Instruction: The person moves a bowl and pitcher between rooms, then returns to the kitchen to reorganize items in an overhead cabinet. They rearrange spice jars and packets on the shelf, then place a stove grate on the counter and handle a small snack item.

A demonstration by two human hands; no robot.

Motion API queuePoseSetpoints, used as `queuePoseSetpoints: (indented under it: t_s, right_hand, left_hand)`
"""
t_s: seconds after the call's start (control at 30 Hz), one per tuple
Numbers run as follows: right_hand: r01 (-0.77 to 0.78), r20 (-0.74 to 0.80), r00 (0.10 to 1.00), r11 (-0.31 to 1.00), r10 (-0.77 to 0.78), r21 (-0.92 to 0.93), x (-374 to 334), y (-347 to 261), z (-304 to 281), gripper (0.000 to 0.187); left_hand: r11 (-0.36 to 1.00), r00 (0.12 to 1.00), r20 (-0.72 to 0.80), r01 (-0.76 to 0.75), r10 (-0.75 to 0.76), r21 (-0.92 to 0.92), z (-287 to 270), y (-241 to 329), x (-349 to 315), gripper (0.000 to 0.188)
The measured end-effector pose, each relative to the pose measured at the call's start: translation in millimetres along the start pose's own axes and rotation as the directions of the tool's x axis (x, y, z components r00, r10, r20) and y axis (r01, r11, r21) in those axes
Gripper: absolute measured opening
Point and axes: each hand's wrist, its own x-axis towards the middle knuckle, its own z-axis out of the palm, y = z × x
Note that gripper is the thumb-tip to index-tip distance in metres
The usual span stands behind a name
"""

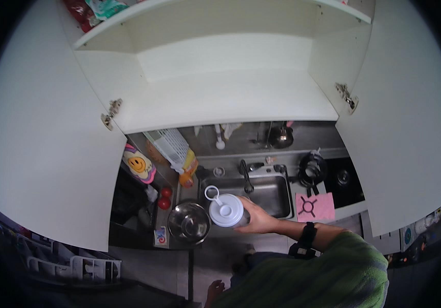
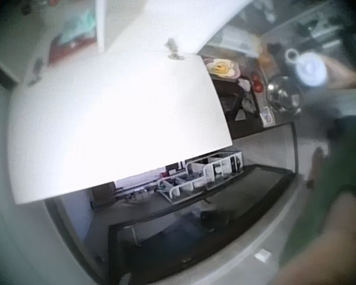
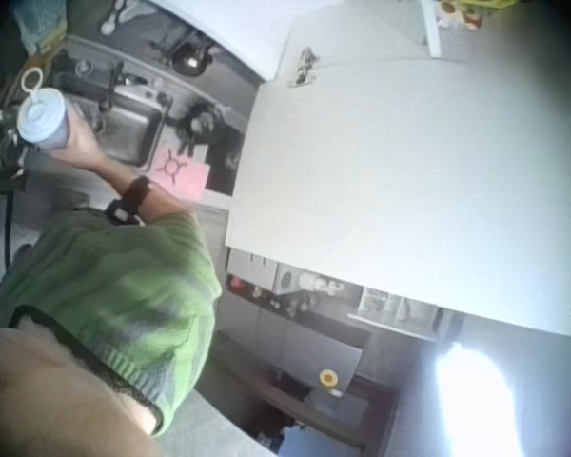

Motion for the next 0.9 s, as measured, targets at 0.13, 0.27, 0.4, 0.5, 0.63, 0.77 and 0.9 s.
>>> queuePoseSetpoints:
  t_s: [0.13, 0.27, 0.4, 0.5, 0.63, 0.77, 0.9]
  right_hand:
    - [-0.151, 0.017, 0.988, 0.988, 0.151, 0.031, -38.5, 16.7, -6.6, 0.094]
    - [-0.004, -0.305, 0.952, 0.999, -0.008, -0.041, -23.4, 9.1, -44.1, 0.092]
    - [0.035, -0.706, 0.698, 0.990, -0.120, -0.133, 5.8, -9.0, -110.8, 0.079]
    - [0.102, -0.799, 0.574, 0.984, -0.179, -0.147, 15.9, -14.5, -147.3, 0.077]
    - [-0.145, -0.633, 0.774, 0.975, 0.005, -0.170, -8.4, -9.1, -128.1, 0.063]
    - [-0.076, -0.605, 0.788, 0.958, -0.113, -0.278, -6.9, -0.9, -101.4, 0.071]
    - [-0.026, -0.710, 0.679, 0.961, -0.184, -0.275, 8.6, -10.2, -146.8, 0.065]
  left_hand:
    - [0.992, 0.989, -0.136, -0.077, 0.064, -0.096, 3.6, 44.4, -16.1, 0.040]
    - [0.987, 0.977, -0.140, -0.162, 0.161, 0.000, -4.1, 71.7, -8.8, 0.035]
    - [0.973, 0.963, -0.154, -0.228, 0.222, -0.022, -6.6, 83.1, -7.4, 0.036]
    - [0.975, 0.963, -0.166, -0.222, 0.214, -0.030, -0.9, 80.1, -12.9, 0.034]
    - [0.986, 0.981, -0.154, -0.136, 0.120, -0.095, 11.4, 58.5, -27.5, 0.034]
    - [0.990, 0.989, -0.136, -0.048, 0.066, 0.132, 16.3, 40.5, -32.8, 0.035]
    - [0.999, 0.990, -0.138, -0.001, 0.008, 0.047, 14.1, 35.5, -35.6, 0.036]
